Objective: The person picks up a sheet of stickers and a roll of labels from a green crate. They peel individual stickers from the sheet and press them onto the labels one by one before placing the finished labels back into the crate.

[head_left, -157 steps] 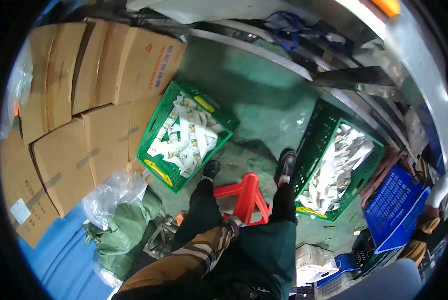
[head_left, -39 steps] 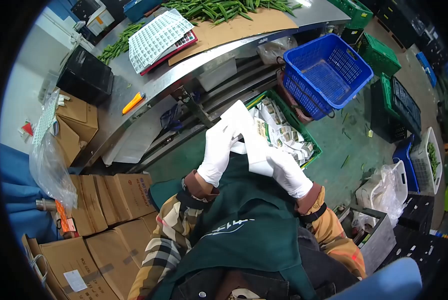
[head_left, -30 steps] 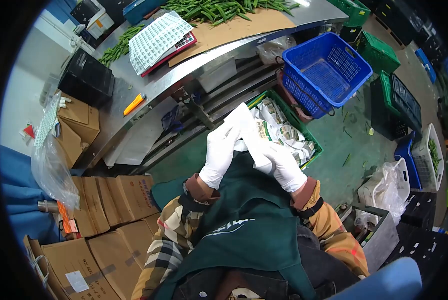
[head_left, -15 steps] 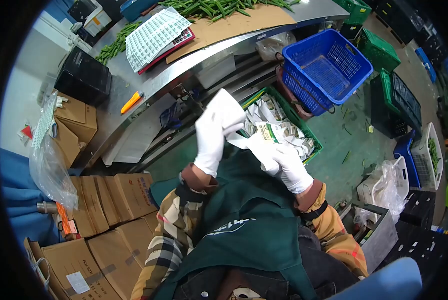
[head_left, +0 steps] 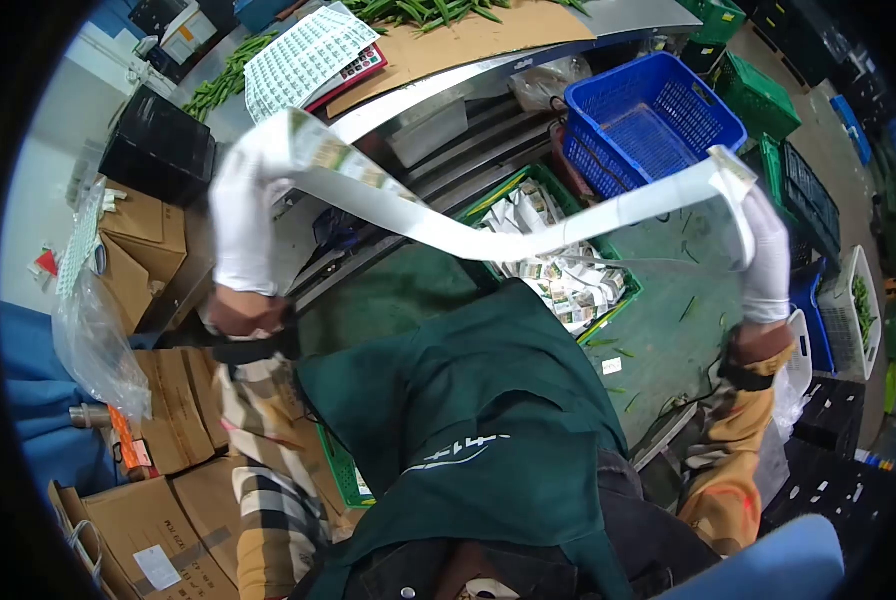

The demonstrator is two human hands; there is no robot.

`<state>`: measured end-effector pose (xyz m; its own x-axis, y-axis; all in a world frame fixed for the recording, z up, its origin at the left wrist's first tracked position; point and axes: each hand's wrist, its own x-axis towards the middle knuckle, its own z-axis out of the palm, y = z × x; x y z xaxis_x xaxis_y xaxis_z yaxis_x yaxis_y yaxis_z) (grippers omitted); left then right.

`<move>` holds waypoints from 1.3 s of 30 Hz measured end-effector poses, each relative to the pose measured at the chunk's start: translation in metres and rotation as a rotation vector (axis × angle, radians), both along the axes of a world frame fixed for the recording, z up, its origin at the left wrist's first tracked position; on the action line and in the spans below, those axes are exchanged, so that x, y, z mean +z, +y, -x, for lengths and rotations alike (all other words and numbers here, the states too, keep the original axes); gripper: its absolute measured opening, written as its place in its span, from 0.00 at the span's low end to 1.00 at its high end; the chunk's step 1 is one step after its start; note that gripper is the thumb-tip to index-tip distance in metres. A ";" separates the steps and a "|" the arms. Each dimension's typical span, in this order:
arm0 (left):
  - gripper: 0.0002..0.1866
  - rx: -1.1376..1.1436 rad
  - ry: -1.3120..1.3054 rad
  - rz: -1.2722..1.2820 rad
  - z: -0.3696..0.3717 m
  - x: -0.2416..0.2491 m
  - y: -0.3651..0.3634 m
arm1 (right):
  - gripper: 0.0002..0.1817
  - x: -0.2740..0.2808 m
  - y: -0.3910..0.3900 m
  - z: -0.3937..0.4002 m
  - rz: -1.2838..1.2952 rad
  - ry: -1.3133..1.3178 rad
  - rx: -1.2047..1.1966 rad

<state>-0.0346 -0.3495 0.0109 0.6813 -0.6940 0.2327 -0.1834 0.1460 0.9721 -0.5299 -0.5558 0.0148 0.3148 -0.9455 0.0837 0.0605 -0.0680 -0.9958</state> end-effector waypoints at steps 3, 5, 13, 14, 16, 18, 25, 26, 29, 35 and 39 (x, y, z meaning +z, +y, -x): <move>0.26 0.080 -0.101 0.114 -0.059 0.053 0.029 | 0.22 0.027 -0.020 0.027 -0.037 0.196 0.181; 0.23 0.260 -1.022 -0.173 -0.061 0.094 0.056 | 0.23 0.028 -0.030 0.029 -0.004 0.567 0.398; 0.21 0.656 -1.161 -0.305 -0.275 0.171 0.246 | 0.19 -0.076 -0.057 0.019 0.387 1.322 0.554; 0.21 0.692 -1.129 -0.356 -0.272 0.172 0.262 | 0.18 -0.087 -0.063 0.020 0.422 1.329 0.515; 0.21 0.749 -1.060 -0.472 -0.265 0.169 0.288 | 0.18 -0.102 -0.069 0.017 0.420 1.316 0.460; 0.21 0.755 -1.001 -0.612 -0.254 0.158 0.312 | 0.17 -0.111 -0.072 0.013 0.355 1.272 0.428; 0.22 0.263 -0.628 -1.660 -0.151 0.061 0.384 | 0.10 -0.075 -0.046 -0.028 0.313 0.858 0.387; 0.22 0.037 -0.534 -1.871 -0.129 0.042 0.387 | 0.10 -0.070 -0.043 -0.033 0.450 0.894 0.335; 0.23 -0.578 -0.383 -2.097 -0.057 -0.002 0.369 | 0.08 -0.045 -0.025 -0.058 0.655 0.873 0.265; 0.16 -0.379 -0.480 -0.971 0.029 0.019 0.196 | 0.08 0.020 0.040 -0.116 0.906 0.587 0.631; 0.21 -0.569 -0.178 -0.504 0.056 0.016 0.076 | 0.07 0.056 0.087 -0.136 1.073 0.563 0.956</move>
